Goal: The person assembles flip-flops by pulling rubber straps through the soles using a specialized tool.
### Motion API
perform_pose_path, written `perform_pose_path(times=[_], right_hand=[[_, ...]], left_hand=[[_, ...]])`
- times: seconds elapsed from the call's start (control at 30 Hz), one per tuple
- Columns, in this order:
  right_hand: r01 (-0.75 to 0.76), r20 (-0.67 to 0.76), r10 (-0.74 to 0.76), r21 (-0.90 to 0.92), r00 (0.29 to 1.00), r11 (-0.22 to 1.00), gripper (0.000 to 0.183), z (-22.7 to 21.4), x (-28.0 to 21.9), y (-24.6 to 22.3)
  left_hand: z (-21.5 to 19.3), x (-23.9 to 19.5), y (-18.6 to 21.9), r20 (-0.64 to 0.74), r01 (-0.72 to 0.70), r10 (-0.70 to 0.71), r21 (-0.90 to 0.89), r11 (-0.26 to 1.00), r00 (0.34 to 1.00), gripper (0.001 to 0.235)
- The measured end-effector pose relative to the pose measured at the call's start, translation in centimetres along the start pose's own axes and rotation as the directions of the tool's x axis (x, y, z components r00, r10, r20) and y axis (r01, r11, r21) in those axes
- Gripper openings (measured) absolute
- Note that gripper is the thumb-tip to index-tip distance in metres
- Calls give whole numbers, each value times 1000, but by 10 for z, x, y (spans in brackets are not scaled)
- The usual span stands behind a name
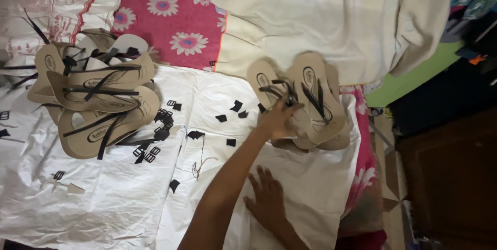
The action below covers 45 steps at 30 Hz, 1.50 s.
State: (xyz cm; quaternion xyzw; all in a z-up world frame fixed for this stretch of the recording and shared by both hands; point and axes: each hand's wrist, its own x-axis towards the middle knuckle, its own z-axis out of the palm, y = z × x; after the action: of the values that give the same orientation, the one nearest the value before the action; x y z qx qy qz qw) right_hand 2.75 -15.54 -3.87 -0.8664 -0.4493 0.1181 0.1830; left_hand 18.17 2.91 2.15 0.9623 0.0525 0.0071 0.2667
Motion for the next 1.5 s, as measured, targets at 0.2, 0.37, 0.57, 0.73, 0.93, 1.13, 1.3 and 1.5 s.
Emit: perform_pose_path(times=[0.2,0.37,0.57,0.73,0.93,1.13,1.3,1.5], right_hand=[[28,-54,-29,-16,998,999,76,3,-1,-1],[36,-92,-44,-87,995,996,78,18,1,6],[31,-84,-40,-103,996,994,78,19,0,6],[27,-96,-36,-92,995,995,77,11,0,2],[46,-115,-58,-101,992,994,76,15,1,5],[45,-123,-58,-101,991,994,75,15,0,4],[47,-107,-61,-123,992,991,77,19,1,6],[45,-110,-56,-101,992,994,77,18,0,7]], left_hand=[[-27,-14,5,-121,-28,59,246,969,991,101],[-54,-55,8,-367,132,21,386,913,930,90],[-36,-82,-123,-421,135,-15,257,957,907,43],[-80,-138,-238,-671,380,-196,138,915,715,27],[-126,-221,-310,-658,845,-547,289,450,517,36],[-135,-266,-354,-683,900,-613,157,406,396,44],[-134,-275,-390,-700,862,-566,144,485,436,24],[-190,-270,-299,-763,781,-341,325,533,549,13]])
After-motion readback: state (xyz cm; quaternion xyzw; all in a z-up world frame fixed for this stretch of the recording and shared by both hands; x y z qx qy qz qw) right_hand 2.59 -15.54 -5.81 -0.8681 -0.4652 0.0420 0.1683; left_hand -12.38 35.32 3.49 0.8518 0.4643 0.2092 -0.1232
